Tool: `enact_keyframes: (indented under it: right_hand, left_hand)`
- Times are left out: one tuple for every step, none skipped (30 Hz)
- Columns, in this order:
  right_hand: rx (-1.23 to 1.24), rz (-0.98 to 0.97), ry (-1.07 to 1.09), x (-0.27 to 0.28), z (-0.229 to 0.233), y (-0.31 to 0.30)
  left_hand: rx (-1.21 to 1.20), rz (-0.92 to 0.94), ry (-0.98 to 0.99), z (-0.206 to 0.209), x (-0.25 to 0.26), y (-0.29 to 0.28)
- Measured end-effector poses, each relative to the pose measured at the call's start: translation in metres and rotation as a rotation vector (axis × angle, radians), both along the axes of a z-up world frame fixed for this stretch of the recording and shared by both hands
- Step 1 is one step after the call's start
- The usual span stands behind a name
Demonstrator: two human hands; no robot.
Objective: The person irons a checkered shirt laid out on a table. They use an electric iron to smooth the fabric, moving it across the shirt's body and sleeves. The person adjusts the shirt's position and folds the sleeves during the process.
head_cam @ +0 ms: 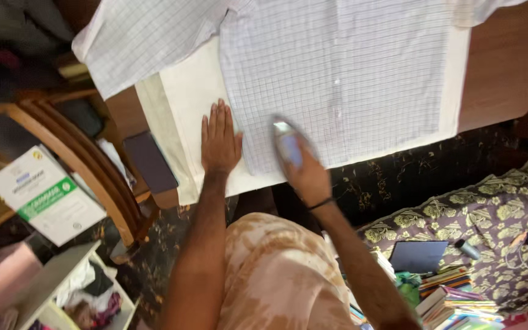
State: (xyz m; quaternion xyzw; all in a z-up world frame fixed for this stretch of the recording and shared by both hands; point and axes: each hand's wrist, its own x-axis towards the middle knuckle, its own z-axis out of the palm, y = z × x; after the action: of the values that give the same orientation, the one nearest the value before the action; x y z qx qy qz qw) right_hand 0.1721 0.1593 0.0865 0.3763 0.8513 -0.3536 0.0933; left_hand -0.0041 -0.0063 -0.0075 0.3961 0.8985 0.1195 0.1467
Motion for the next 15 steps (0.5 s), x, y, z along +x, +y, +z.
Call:
enact_keyframes:
  right_hand:
    - [0.009,-0.109,-0.087,0.006,0.000,0.015]
    - [0.036,-0.138,0.034,0.015,0.002,0.024]
    - [0.064,-0.167,0.154,0.025,0.005,0.032]
    - [0.097,-0.197,0.272,0.032,0.003,0.034]
    - [0.002,-0.267,0.131,0.033,-0.004,0.029]
    - [-0.089,-0.333,-0.007,0.031,-0.012,0.026]
    - [-0.183,-0.398,-0.143,0.031,-0.018,0.019]
    - [-0.127,-0.258,-0.137,0.034,-0.018,0.007]
    - [-0.069,-0.120,-0.134,0.037,-0.016,-0.013]
    - [-0.056,-0.093,-0.064,0.033,-0.018,-0.032]
    - [-0.041,-0.065,0.005,0.028,-0.016,-0.048]
    - [-0.037,0.031,0.168,0.029,-0.011,-0.060]
    - [-0.029,0.130,0.330,0.032,-0.003,-0.068]
    - [-0.075,0.195,0.275,0.036,0.006,-0.071]
    - [-0.121,0.259,0.220,0.042,0.016,-0.072]
  left_hand:
    - [0.023,0.008,-0.016,0.002,-0.002,0.002]
    - [0.024,0.012,-0.027,0.003,-0.003,0.002]
    - [0.024,0.017,-0.037,0.003,-0.002,0.004]
    - [0.026,0.019,-0.050,0.003,-0.002,0.004]
    - [0.045,0.012,-0.030,0.002,-0.002,0.002]
    - [0.070,0.005,-0.009,0.001,-0.002,0.001]
    - [0.096,-0.001,0.013,0.001,-0.001,0.000]
    - [0.122,-0.002,0.021,0.002,-0.003,0.001]
    - [0.149,-0.004,0.030,0.003,-0.002,-0.001]
    - [0.173,-0.007,0.038,0.004,-0.002,-0.003]
    - [0.199,-0.006,0.034,0.002,-0.002,-0.001]
    - [0.218,-0.004,0.027,0.001,-0.002,-0.002]
    - [0.238,-0.002,0.020,0.000,-0.001,-0.004]
    - [0.272,0.005,0.025,-0.001,0.000,-0.007]
    - [0.307,0.012,0.030,0.000,0.002,-0.009]
